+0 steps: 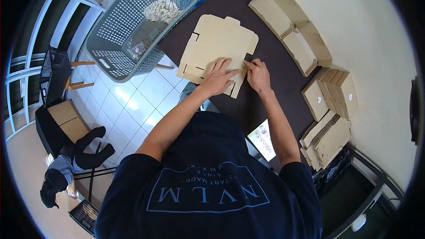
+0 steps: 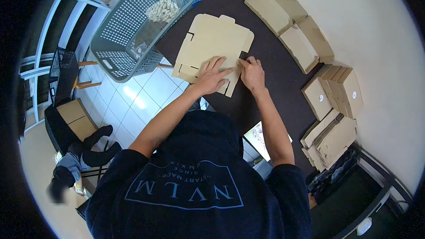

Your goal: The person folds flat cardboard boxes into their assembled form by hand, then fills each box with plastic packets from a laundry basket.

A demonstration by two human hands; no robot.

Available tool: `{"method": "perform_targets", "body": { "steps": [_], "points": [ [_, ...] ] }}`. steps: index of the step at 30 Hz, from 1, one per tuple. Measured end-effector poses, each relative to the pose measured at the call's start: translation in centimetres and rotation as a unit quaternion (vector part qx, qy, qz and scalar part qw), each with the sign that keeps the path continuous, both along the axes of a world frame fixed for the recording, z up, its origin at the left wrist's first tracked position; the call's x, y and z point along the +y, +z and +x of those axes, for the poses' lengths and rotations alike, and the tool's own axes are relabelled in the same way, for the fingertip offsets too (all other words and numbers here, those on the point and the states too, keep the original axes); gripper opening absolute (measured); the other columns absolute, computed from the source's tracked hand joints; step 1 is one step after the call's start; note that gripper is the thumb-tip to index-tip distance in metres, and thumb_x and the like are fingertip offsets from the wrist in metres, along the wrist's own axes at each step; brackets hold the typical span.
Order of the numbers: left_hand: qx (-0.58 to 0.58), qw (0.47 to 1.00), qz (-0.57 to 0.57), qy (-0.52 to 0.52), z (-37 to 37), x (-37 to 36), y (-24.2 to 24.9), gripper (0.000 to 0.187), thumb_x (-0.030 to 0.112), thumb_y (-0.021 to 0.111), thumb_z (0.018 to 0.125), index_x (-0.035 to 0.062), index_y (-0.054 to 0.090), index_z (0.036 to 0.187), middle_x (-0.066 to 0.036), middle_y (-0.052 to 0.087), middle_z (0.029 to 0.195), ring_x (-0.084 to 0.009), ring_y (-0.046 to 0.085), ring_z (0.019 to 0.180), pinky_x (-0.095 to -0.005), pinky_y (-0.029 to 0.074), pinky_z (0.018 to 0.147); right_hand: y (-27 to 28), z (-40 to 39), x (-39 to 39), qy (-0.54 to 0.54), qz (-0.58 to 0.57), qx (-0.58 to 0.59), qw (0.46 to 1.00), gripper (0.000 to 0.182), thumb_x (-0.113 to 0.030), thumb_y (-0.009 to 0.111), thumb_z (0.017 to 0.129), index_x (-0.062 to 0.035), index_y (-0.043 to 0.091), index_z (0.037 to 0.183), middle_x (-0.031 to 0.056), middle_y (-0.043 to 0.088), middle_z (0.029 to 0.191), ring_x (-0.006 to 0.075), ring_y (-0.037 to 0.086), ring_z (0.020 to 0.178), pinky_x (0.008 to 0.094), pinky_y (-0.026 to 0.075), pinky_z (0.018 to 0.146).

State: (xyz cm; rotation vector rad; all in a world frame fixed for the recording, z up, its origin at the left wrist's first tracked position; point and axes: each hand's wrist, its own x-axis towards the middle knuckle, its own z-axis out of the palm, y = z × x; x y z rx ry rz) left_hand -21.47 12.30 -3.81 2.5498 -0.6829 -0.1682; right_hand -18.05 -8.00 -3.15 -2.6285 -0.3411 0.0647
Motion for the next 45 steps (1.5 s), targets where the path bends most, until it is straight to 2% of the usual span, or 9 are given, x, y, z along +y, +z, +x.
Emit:
{"method": "perform_targets", "body": {
  "steps": [10,15,16,20,26,35,39,41,45],
  "points": [
    [0.036,0.999,-0.026,-0.005,-0.8,0.3,-0.7,0.051,0.024,0.065,0.087,0.0232,0.052,0.136,-0.015,0.023,0.156,-0.0355,0.019,0.144,-0.0486,0.020,0.113,0.8,-0.4,0.3,-0.022,-0.049,0.064,0.997,0.037,0.002,0.056,0.081,-0.0106,0.068,0.113,0.0142,0.055,0.117,0.0351,0.055,0.104,0.0439,0.052,0.086],
    [0.033,0.996,-0.088,-0.011,-0.5,1.4,-1.3,0.050,0.015,0.065,0.084,0.0150,0.054,0.133,-0.015,0.028,0.154,-0.0333,0.019,0.145,-0.0449,0.020,0.116,2.9,-4.8,0.7,0.022,0.059,0.068,0.996,0.064,0.009,0.069,0.067,-0.0114,0.056,0.126,0.0186,0.044,0.131,0.0408,0.045,0.117,0.0458,0.046,0.096],
    [0.037,0.995,-0.097,-0.014,-0.5,1.5,-1.4,0.050,0.013,0.064,0.084,0.0130,0.054,0.133,-0.015,0.029,0.154,-0.0328,0.020,0.145,-0.0439,0.021,0.116,2.6,-5.7,0.7,0.033,0.056,0.075,0.995,0.061,0.001,0.076,0.065,-0.0102,0.058,0.122,0.0164,0.044,0.131,0.0388,0.046,0.116,0.0430,0.046,0.097],
    [0.043,0.995,-0.094,-0.012,-0.4,1.6,-1.4,0.049,0.013,0.063,0.086,0.0142,0.053,0.134,-0.012,0.028,0.155,-0.0303,0.020,0.145,-0.0436,0.021,0.115,1.9,-7.4,0.5,0.078,0.028,0.063,0.995,0.055,0.001,0.076,0.066,-0.0100,0.061,0.118,0.0156,0.043,0.134,0.0384,0.046,0.116,0.0435,0.045,0.098],
    [0.046,0.994,-0.102,-0.007,-0.4,1.7,-1.3,0.049,0.009,0.064,0.082,0.0113,0.055,0.131,-0.015,0.033,0.152,-0.0310,0.022,0.144,-0.0427,0.022,0.116,1.2,-7.5,0.4,0.038,0.088,0.031,0.995,0.030,-0.005,0.072,0.075,-0.0092,0.071,0.105,0.0157,0.051,0.125,0.0361,0.049,0.111,0.0426,0.046,0.092],
    [0.042,0.994,-0.098,-0.035,-0.3,2.3,-1.4,0.048,0.014,0.064,0.086,0.0135,0.054,0.132,-0.014,0.030,0.153,-0.0307,0.021,0.145,-0.0429,0.021,0.115,-1.2,-6.4,0.0,-0.041,0.118,0.023,0.992,0.019,-0.013,0.074,0.080,-0.0015,0.069,0.094,0.0148,0.057,0.103,0.0333,0.058,0.091,0.0419,0.048,0.079],
    [0.032,0.994,-0.099,-0.028,-0.5,2.2,-1.5,0.047,0.013,0.066,0.084,0.0131,0.056,0.130,-0.013,0.031,0.152,-0.0307,0.022,0.144,-0.0425,0.021,0.115,-0.3,-5.1,0.9,-0.112,0.118,0.078,0.984,0.023,-0.017,0.077,0.077,-0.0001,0.064,0.087,0.0160,0.056,0.099,0.0359,0.059,0.088,0.0440,0.048,0.076],
    [0.030,0.994,-0.106,-0.025,-0.5,2.2,-1.4,0.047,0.012,0.067,0.082,0.0128,0.057,0.127,-0.013,0.032,0.152,-0.0303,0.023,0.144,-0.0420,0.022,0.115,0.8,-4.4,1.2,-0.163,0.034,0.110,0.980,0.031,-0.021,0.080,0.074,-0.0013,0.058,0.084,0.0160,0.056,0.095,0.0375,0.060,0.085,0.0456,0.049,0.073],
    [0.034,0.989,-0.146,-0.016,-0.2,2.1,-1.4,0.041,0.008,0.063,0.085,0.0111,0.058,0.125,-0.014,0.038,0.147,-0.0322,0.027,0.142,-0.0418,0.025,0.114,-0.4,-3.1,0.4,-0.136,0.077,0.110,0.982,0.036,-0.022,0.081,0.072,-0.0028,0.055,0.087,0.0158,0.057,0.094,0.0370,0.060,0.085,0.0453,0.049,0.073]
  ]
}}
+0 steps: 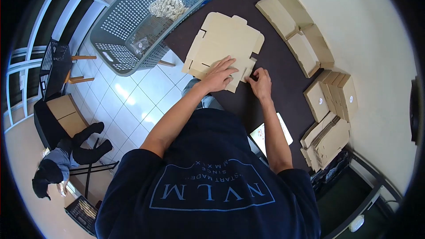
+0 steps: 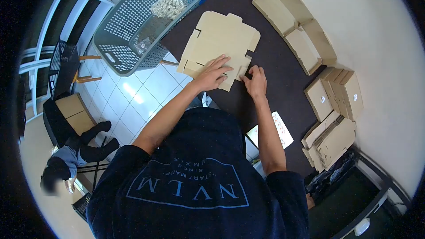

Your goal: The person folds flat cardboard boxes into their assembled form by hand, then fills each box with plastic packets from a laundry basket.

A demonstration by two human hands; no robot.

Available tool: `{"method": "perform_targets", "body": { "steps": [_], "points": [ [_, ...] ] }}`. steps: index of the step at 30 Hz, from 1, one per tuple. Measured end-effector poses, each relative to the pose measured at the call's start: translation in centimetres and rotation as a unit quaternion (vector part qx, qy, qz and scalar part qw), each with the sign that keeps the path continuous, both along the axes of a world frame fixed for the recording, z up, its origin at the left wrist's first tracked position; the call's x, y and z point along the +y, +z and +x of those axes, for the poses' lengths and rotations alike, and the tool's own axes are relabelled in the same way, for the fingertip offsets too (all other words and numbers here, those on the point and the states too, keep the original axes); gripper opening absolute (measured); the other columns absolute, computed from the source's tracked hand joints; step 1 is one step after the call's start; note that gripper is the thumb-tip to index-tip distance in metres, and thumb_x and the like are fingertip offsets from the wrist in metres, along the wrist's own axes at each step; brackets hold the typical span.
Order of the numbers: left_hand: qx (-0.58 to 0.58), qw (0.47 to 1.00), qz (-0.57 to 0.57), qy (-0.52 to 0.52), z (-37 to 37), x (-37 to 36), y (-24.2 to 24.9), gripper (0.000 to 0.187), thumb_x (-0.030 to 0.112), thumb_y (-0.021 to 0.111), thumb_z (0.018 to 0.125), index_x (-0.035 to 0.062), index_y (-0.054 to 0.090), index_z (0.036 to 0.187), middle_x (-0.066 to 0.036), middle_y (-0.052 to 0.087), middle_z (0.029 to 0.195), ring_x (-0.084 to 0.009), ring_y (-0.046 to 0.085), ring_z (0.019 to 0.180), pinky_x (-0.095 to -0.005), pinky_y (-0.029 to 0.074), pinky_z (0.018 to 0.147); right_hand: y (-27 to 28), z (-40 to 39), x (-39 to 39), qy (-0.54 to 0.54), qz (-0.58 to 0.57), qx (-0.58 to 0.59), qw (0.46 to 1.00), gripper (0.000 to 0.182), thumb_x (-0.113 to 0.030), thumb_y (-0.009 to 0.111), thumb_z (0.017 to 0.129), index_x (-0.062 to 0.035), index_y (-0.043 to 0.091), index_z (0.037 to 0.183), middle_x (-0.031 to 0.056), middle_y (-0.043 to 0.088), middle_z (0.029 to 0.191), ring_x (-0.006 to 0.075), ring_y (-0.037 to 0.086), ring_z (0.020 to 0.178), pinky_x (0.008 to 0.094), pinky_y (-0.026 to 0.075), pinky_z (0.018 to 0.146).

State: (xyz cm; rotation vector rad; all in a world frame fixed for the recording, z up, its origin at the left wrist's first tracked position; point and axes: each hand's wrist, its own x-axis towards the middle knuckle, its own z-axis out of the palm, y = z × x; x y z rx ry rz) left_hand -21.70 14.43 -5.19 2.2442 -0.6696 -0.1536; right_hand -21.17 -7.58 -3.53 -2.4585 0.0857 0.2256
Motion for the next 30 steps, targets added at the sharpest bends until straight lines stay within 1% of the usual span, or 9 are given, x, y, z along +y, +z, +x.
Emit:
{"method": "perform_targets", "body": {
  "steps": [5,7,10,13,14,16,17,24,30],
  "points": [
    [0.073,0.978,-0.161,0.115,0.0,1.7,1.7,0.034,-0.007,0.054,0.081,0.0052,0.063,0.111,-0.015,0.058,0.122,-0.0342,0.052,0.121,-0.0397,0.043,0.098,0.7,-0.3,0.1,0.022,0.023,-0.005,0.999,0.038,-0.021,0.081,0.073,-0.0036,0.057,0.097,0.0135,0.056,0.092,0.0296,0.059,0.081,0.0402,0.049,0.070],
    [-0.041,0.949,-0.194,0.246,-0.3,3.5,2.8,0.032,-0.011,0.051,0.079,0.0019,0.062,0.105,-0.015,0.059,0.102,-0.0331,0.058,0.098,-0.0397,0.047,0.084,2.7,-0.4,0.9,0.032,0.084,-0.055,0.994,0.031,-0.021,0.076,0.079,-0.0018,0.064,0.100,0.0109,0.058,0.088,0.0231,0.057,0.076,0.0341,0.047,0.066],
    [-0.058,0.908,-0.179,0.374,-1.5,7.9,2.6,0.038,-0.014,0.047,0.077,0.0027,0.062,0.108,-0.016,0.058,0.099,-0.0332,0.057,0.095,-0.0386,0.046,0.086,3.7,-1.3,2.2,0.071,0.197,-0.024,0.978,0.022,-0.020,0.071,0.084,0.0009,0.068,0.088,0.0113,0.062,0.081,0.0243,0.057,0.073,0.0333,0.046,0.067],
    [0.002,0.907,-0.099,0.409,-3.1,12.3,1.0,0.047,-0.014,0.048,0.078,0.0086,0.061,0.116,-0.016,0.056,0.105,-0.0331,0.055,0.096,-0.0397,0.045,0.088,2.9,-2.4,2.9,0.186,0.083,-0.005,0.979,0.030,-0.026,0.066,0.089,0.0022,0.069,0.081,0.0181,0.064,0.076,0.0337,0.059,0.075,0.0403,0.048,0.070],
    [0.002,0.906,-0.099,0.412,-3.6,13.2,0.8,0.047,-0.014,0.048,0.078,0.0086,0.061,0.116,-0.016,0.056,0.105,-0.0331,0.055,0.096,-0.0397,0.045,0.088,1.9,-2.8,2.8,0.218,0.064,-0.005,0.974,0.031,-0.027,0.065,0.089,0.0025,0.069,0.080,0.0194,0.064,0.075,0.0361,0.060,0.075,0.0424,0.048,0.071],
    [-0.023,0.958,0.026,0.285,-4.0,14.5,1.1,0.054,-0.015,0.051,0.081,0.0149,0.060,0.124,-0.015,0.050,0.113,-0.0327,0.051,0.106,-0.0357,0.047,0.086,2.3,-2.6,2.9,0.206,0.041,0.022,0.977,0.030,-0.026,0.066,0.088,0.0026,0.068,0.079,0.0200,0.064,0.076,0.0370,0.061,0.074,0.0432,0.049,0.070],
    [0.031,0.965,0.014,0.259,-3.8,15.0,0.6,0.054,-0.010,0.057,0.082,0.0183,0.059,0.127,-0.016,0.044,0.125,-0.0339,0.044,0.117,-0.0405,0.041,0.096,2.4,-2.4,3.1,0.192,0.019,0.050,0.980,0.029,-0.025,0.066,0.088,0.0027,0.068,0.079,0.0206,0.065,0.076,0.0380,0.062,0.073,0.0439,0.049,0.069],
    [0.022,0.985,0.058,0.159,-1.1,16.5,0.5,0.035,0.013,0.068,0.082,0.0232,0.067,0.115,-0.009,0.048,0.125,-0.0308,0.044,0.115,-0.0420,0.039,0.097,1.9,-1.6,3.4,0.165,0.034,0.053,0.984,0.025,-0.023,0.068,0.086,0.0022,0.069,0.085,0.0202,0.067,0.080,0.0351,0.066,0.072,0.0407,0.052,0.067],
    [0.031,0.975,0.023,0.219,-0.1,15.9,-0.5,0.020,0.032,0.074,0.080,0.0190,0.075,0.096,-0.007,0.049,0.116,-0.0281,0.044,0.106,-0.0406,0.037,0.094,1.4,-1.4,3.8,0.139,0.047,0.076,0.986,0.021,-0.021,0.068,0.085,0.0003,0.069,0.089,0.0185,0.068,0.079,0.0309,0.068,0.073,0.0387,0.053,0.069]
  ]
}}
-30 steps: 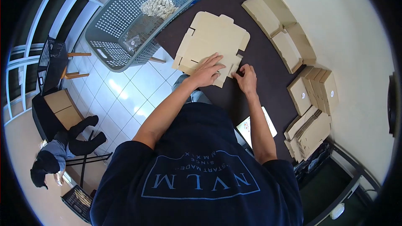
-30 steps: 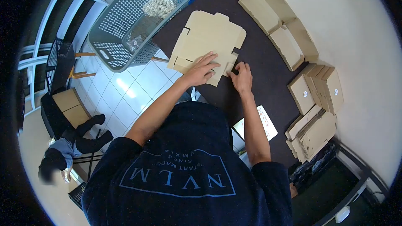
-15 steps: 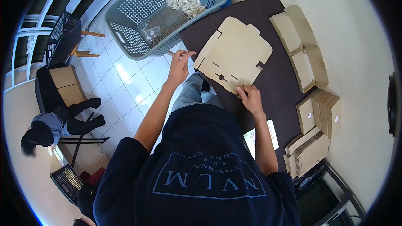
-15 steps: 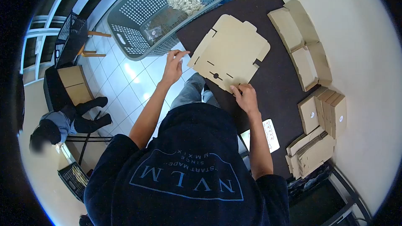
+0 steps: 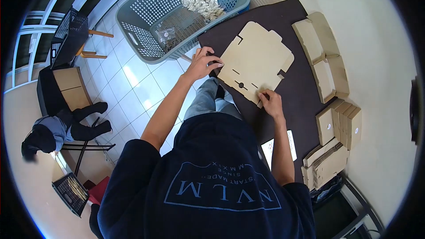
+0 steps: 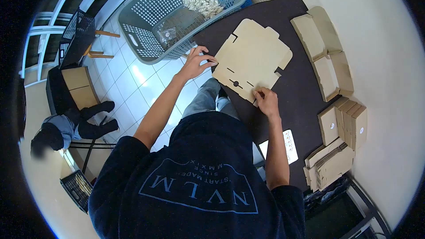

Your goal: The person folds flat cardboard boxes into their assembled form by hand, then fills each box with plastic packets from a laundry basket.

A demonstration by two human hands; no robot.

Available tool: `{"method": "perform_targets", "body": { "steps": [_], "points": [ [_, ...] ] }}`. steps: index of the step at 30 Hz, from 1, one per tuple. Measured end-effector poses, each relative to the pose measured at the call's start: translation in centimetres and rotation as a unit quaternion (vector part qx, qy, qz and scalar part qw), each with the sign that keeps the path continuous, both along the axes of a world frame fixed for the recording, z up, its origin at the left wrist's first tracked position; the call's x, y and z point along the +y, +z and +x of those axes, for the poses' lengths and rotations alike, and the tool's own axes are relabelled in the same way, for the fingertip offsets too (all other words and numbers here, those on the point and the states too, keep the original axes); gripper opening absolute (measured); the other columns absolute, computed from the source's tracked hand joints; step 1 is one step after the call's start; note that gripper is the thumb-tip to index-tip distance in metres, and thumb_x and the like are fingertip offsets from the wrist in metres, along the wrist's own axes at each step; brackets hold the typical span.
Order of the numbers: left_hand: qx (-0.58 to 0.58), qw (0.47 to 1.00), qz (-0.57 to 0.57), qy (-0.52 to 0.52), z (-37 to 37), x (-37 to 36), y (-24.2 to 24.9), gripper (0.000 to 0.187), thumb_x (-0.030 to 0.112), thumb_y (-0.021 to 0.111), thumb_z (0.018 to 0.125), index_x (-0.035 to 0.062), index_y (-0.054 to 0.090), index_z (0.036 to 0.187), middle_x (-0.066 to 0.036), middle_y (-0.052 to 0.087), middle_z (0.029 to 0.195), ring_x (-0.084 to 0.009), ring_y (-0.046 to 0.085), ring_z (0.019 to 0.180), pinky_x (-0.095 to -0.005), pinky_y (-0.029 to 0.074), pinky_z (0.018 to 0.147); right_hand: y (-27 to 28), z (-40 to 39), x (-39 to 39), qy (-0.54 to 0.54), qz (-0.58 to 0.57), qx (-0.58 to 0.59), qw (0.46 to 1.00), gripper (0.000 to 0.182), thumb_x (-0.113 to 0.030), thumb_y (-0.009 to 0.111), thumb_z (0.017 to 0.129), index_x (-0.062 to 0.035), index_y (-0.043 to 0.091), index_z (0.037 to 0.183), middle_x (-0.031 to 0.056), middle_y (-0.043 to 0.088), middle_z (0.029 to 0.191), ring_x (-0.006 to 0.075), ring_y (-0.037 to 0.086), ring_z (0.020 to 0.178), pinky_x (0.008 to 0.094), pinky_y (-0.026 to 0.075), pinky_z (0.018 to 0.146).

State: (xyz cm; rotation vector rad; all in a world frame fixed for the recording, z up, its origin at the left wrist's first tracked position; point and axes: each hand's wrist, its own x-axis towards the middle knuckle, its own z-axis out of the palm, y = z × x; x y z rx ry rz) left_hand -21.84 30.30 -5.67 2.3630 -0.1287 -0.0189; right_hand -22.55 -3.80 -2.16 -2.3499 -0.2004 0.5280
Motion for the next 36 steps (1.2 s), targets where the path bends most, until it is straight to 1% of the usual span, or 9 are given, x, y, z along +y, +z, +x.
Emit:
{"method": "perform_targets", "body": {
  "steps": [6,10,12,15,22,24,28,30,36],
  "points": [
    [0.017,0.989,-0.013,0.144,1.2,-2.3,-1.7,0.026,0.035,0.082,0.071,0.0117,0.075,0.079,-0.007,0.047,0.107,-0.0283,0.042,0.103,-0.0424,0.036,0.093,-0.4,0.7,0.1,-0.024,-0.017,0.031,0.999,0.025,-0.026,0.067,0.086,-0.0010,0.068,0.087,0.0168,0.068,0.075,0.0297,0.068,0.069,0.0380,0.052,0.065],
    [0.020,0.986,0.003,0.163,1.5,-3.1,-1.7,0.036,0.035,0.086,0.065,0.0106,0.068,0.084,-0.009,0.044,0.109,-0.0308,0.041,0.105,-0.0436,0.036,0.093,0.0,1.3,0.1,-0.021,-0.026,0.068,0.997,0.026,-0.027,0.067,0.087,-0.0012,0.068,0.086,0.0163,0.068,0.074,0.0291,0.067,0.067,0.0375,0.051,0.063],
    [0.051,0.967,0.026,0.248,1.6,-3.3,-1.3,0.051,0.037,0.088,0.062,0.0121,0.057,0.095,-0.012,0.040,0.114,-0.0333,0.039,0.107,-0.0467,0.036,0.093,0.0,1.6,0.2,-0.021,-0.026,0.078,0.996,0.026,-0.027,0.067,0.087,-0.0014,0.068,0.086,0.0159,0.067,0.073,0.0288,0.067,0.066,0.0375,0.050,0.063],
    [0.078,0.968,0.038,0.237,1.9,-3.4,-0.7,0.061,0.039,0.089,0.061,0.0145,0.049,0.101,-0.013,0.038,0.116,-0.0348,0.038,0.109,-0.0487,0.034,0.093,-0.3,1.4,0.0,-0.021,-0.025,0.072,0.997,0.026,-0.028,0.067,0.087,-0.0019,0.067,0.086,0.0148,0.067,0.071,0.0287,0.066,0.066,0.0378,0.050,0.063],
    [0.132,0.971,0.063,0.191,2.1,-2.8,-0.1,0.059,0.045,0.084,0.068,0.0156,0.048,0.104,-0.015,0.035,0.118,-0.0361,0.036,0.112,-0.0491,0.032,0.097,-0.5,1.9,0.3,-0.005,-0.064,0.075,0.995,0.030,-0.032,0.066,0.086,-0.0022,0.067,0.085,0.0155,0.068,0.074,0.0310,0.067,0.070,0.0394,0.051,0.066],
    [0.117,0.979,0.071,0.150,2.4,-2.1,0.4,0.048,0.046,0.081,0.072,0.0150,0.055,0.098,-0.013,0.039,0.117,-0.0331,0.037,0.112,-0.0473,0.032,0.096,-0.6,2.7,0.3,0.003,-0.082,0.070,0.994,0.030,-0.033,0.066,0.086,-0.0021,0.068,0.086,0.0161,0.068,0.075,0.0318,0.068,0.071,0.0402,0.051,0.066],
    [0.082,0.978,0.043,0.187,4.2,-0.9,0.7,0.043,0.050,0.077,0.073,0.0157,0.064,0.094,-0.008,0.047,0.110,-0.0297,0.040,0.108,-0.0460,0.033,0.093,-0.4,4.2,1.1,0.031,-0.119,0.124,0.985,0.032,-0.032,0.066,0.084,-0.0003,0.069,0.088,0.0191,0.069,0.079,0.0344,0.068,0.075,0.0406,0.052,0.070],
    [0.026,0.984,-0.040,0.171,6.2,-1.1,0.5,0.032,0.044,0.077,0.076,0.0136,0.068,0.081,-0.006,0.052,0.103,-0.0277,0.043,0.104,-0.0460,0.033,0.090,0.7,6.0,2.8,0.032,-0.115,0.148,0.982,0.033,-0.031,0.066,0.084,0.0005,0.069,0.089,0.0204,0.069,0.082,0.0352,0.068,0.076,0.0401,0.053,0.072],
    [0.059,0.997,0.042,0.015,6.8,-3.3,1.6,0.038,0.035,0.076,0.077,0.0181,0.060,0.108,-0.007,0.051,0.106,-0.0287,0.042,0.105,-0.0431,0.032,0.087,-1.1,10.5,8.4,-0.011,0.059,0.029,0.998,0.024,-0.020,0.068,0.081,-0.0006,0.069,0.096,0.0186,0.071,0.085,0.0303,0.069,0.077,0.0373,0.054,0.073]
  ]
}}
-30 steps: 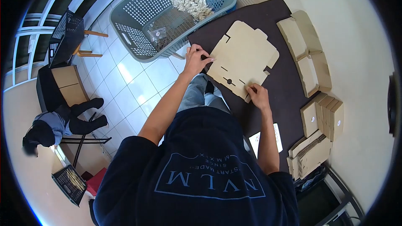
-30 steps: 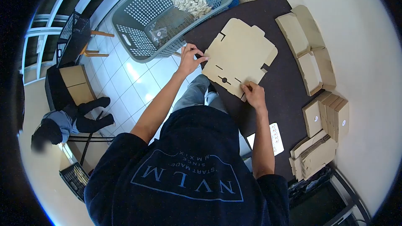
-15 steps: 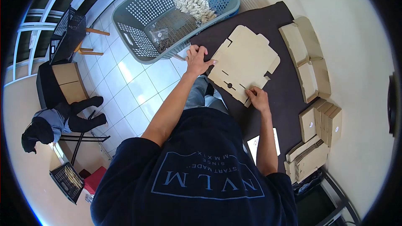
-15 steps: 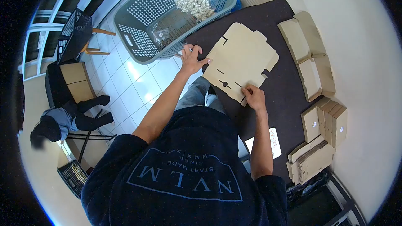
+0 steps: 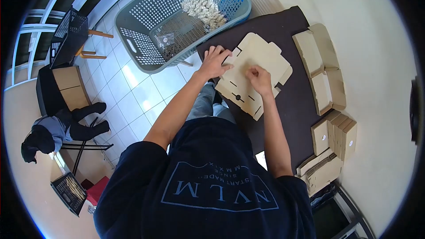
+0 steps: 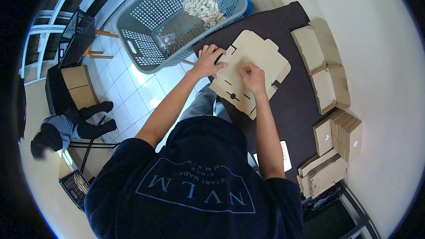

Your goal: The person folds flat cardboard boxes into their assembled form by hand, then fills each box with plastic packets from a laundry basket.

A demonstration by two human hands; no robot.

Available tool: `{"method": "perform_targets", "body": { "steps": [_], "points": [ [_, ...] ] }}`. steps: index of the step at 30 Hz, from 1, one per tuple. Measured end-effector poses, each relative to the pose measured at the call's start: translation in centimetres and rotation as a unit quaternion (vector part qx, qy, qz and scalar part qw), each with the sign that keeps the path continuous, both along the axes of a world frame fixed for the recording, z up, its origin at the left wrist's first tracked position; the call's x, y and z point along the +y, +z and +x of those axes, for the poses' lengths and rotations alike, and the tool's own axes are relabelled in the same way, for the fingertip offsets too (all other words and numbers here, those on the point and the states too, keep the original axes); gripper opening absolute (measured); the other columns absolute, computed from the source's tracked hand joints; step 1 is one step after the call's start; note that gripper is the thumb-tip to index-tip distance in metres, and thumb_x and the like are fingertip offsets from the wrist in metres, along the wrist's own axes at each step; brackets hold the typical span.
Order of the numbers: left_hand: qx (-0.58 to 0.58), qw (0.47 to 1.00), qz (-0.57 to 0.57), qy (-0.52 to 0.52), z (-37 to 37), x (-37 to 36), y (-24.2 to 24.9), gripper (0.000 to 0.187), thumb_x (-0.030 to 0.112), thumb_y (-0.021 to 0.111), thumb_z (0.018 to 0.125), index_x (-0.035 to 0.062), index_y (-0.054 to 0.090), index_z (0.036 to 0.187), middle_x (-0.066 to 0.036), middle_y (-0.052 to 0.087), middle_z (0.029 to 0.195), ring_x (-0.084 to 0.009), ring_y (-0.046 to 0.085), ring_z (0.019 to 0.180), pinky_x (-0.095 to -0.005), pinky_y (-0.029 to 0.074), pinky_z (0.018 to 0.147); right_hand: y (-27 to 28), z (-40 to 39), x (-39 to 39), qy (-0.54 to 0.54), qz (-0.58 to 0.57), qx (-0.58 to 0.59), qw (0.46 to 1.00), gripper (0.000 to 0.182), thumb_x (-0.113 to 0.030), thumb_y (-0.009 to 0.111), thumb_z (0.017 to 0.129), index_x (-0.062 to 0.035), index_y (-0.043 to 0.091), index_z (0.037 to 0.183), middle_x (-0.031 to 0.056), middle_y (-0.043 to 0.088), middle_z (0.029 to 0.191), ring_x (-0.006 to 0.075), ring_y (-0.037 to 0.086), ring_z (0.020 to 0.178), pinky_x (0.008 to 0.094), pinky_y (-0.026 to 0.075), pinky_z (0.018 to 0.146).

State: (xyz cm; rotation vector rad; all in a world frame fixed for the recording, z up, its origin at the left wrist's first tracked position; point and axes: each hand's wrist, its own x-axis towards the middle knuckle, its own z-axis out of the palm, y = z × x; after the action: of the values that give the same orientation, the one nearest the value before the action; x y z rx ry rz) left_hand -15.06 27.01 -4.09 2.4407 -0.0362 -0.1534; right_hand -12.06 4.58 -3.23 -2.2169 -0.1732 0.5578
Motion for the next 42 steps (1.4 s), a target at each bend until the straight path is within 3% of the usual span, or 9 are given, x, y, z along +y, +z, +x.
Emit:
{"method": "perform_targets", "body": {
  "steps": [7,15,17,20,32,36,38,40,42],
  "points": [
    [-0.074,0.993,0.082,-0.035,-3.2,1.2,-0.8,0.047,0.042,0.070,0.082,0.0237,0.060,0.124,-0.011,0.042,0.138,-0.0320,0.028,0.137,-0.0516,0.021,0.106,-2.0,3.4,5.4,-0.054,0.017,-0.021,0.998,0.031,-0.013,0.071,0.077,-0.0050,0.067,0.106,0.0151,0.071,0.082,0.0292,0.069,0.077,0.0367,0.053,0.075],
    [-0.095,0.989,0.107,-0.046,-3.5,1.2,-1.3,0.047,0.042,0.065,0.087,0.0232,0.056,0.128,-0.012,0.042,0.140,-0.0330,0.028,0.138,-0.0545,0.023,0.104,-2.2,2.7,6.7,-0.053,0.027,-0.061,0.996,0.028,-0.009,0.068,0.078,-0.0075,0.068,0.106,0.0148,0.070,0.082,0.0296,0.069,0.076,0.0396,0.054,0.073],
    [-0.093,0.989,0.109,-0.046,-3.4,1.2,-1.4,0.047,0.042,0.065,0.087,0.0226,0.056,0.129,-0.012,0.042,0.140,-0.0329,0.028,0.138,-0.0545,0.022,0.104,-2.0,1.4,6.6,0.039,-0.032,-0.221,0.974,0.023,-0.010,0.063,0.081,-0.0096,0.069,0.104,0.0160,0.069,0.084,0.0323,0.069,0.077,0.0423,0.054,0.073],
    [-0.090,0.989,0.110,-0.049,-3.6,1.1,-1.3,0.048,0.041,0.067,0.085,0.0224,0.056,0.128,-0.012,0.041,0.140,-0.0322,0.028,0.138,-0.0537,0.024,0.103,-0.5,0.2,6.7,0.122,-0.181,-0.154,0.964,0.024,-0.014,0.060,0.084,-0.0115,0.068,0.107,0.0182,0.069,0.086,0.0354,0.068,0.079,0.0446,0.055,0.073],
    [-0.043,0.988,0.135,-0.058,-2.4,0.7,0.2,0.064,0.037,0.071,0.081,0.0246,0.046,0.139,-0.014,0.038,0.140,-0.0340,0.026,0.137,-0.0534,0.022,0.103,2.2,0.4,6.8,0.157,-0.205,-0.062,0.964,0.047,-0.017,0.063,0.084,-0.0107,0.054,0.129,0.0200,0.069,0.097,0.0369,0.068,0.088,0.0452,0.055,0.079],
    [-0.007,0.984,0.161,-0.074,-1.9,0.5,1.5,0.061,0.035,0.069,0.083,0.0231,0.046,0.138,-0.015,0.040,0.138,-0.0329,0.029,0.135,-0.0524,0.026,0.101,-1.1,0.9,3.9,0.110,-0.013,-0.008,0.994,0.046,-0.014,0.063,0.083,-0.0089,0.056,0.128,0.0204,0.069,0.092,0.0353,0.069,0.080,0.0423,0.055,0.076],
    [0.013,1.000,0.011,-0.002,-1.5,0.3,2.3,0.057,0.029,0.072,0.081,0.0184,0.049,0.133,-0.013,0.046,0.131,-0.0314,0.035,0.129,-0.0495,0.029,0.099,0.0,-0.3,1.9,-0.058,0.107,0.041,0.992,0.033,-0.009,0.059,0.085,-0.0052,0.062,0.117,0.0164,0.069,0.083,0.0268,0.069,0.069,0.0357,0.056,0.066],
    [-0.052,0.998,0.010,0.020,-1.2,-0.5,2.6,0.046,0.019,0.070,0.083,0.0108,0.052,0.125,-0.013,0.056,0.113,-0.0296,0.051,0.113,-0.0449,0.040,0.090,-0.8,-1.5,-0.9,-0.187,0.180,0.085,0.962,0.019,-0.007,0.058,0.088,-0.0021,0.064,0.105,0.0102,0.068,0.075,0.0170,0.066,0.062,0.0285,0.053,0.057],
    [0.020,0.984,-0.177,0.024,-0.9,-1.4,1.6,0.034,0.013,0.067,0.086,0.0044,0.056,0.118,-0.015,0.064,0.101,-0.0251,0.064,0.093,-0.0376,0.050,0.079,-1.1,-2.9,-3.9,-0.268,0.178,0.064,0.945,0.013,-0.006,0.056,0.090,0.0001,0.064,0.099,0.0069,0.067,0.073,0.0125,0.065,0.063,0.0258,0.052,0.055]
  ]
}}
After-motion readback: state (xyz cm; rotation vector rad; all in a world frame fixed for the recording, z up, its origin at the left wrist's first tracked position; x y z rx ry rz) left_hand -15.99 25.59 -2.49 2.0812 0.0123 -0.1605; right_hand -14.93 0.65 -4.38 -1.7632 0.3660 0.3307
